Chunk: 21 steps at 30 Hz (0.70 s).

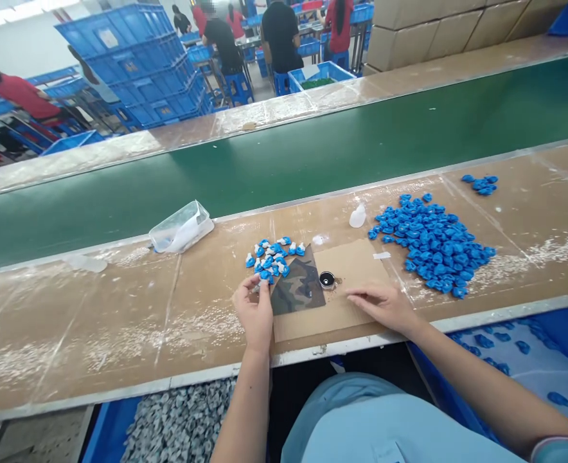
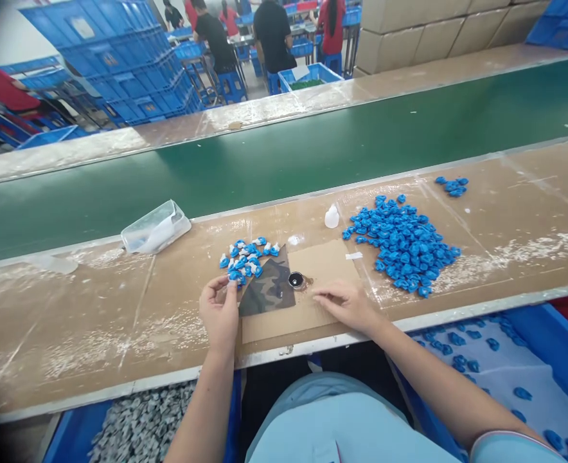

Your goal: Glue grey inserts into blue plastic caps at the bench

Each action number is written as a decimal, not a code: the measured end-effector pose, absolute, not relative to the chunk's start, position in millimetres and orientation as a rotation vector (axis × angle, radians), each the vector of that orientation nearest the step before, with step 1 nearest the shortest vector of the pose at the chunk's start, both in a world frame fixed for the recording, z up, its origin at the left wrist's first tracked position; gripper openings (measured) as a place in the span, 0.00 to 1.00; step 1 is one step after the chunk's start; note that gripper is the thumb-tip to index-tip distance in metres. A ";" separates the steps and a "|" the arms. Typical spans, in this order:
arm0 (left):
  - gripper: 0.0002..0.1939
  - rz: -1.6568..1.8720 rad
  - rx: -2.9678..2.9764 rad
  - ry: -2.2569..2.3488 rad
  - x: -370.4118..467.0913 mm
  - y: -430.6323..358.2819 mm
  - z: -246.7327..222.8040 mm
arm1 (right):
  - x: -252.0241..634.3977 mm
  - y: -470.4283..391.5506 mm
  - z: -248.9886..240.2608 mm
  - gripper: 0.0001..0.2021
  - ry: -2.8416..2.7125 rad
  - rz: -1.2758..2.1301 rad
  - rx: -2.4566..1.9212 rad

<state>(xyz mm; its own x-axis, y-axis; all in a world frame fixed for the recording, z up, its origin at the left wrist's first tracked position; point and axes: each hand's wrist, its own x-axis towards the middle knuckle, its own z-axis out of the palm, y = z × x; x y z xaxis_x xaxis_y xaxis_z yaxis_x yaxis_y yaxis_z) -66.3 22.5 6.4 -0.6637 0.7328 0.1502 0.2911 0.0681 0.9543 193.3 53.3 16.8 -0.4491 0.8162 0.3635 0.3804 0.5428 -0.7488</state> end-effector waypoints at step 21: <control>0.43 0.351 1.315 2.826 -15.4 138.8 19.3 | 149.7 36.8 -10.3 0.13 -2.470 0.505 -0.560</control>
<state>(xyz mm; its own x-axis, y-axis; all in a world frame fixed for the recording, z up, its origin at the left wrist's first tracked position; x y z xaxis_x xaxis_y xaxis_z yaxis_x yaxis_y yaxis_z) -15.4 138.8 19.3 -0.6485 0.7560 0.0889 0.7548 0.6235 0.2036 149.7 36.8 -10.3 -0.7610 0.4867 0.4289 0.2794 0.8426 -0.4604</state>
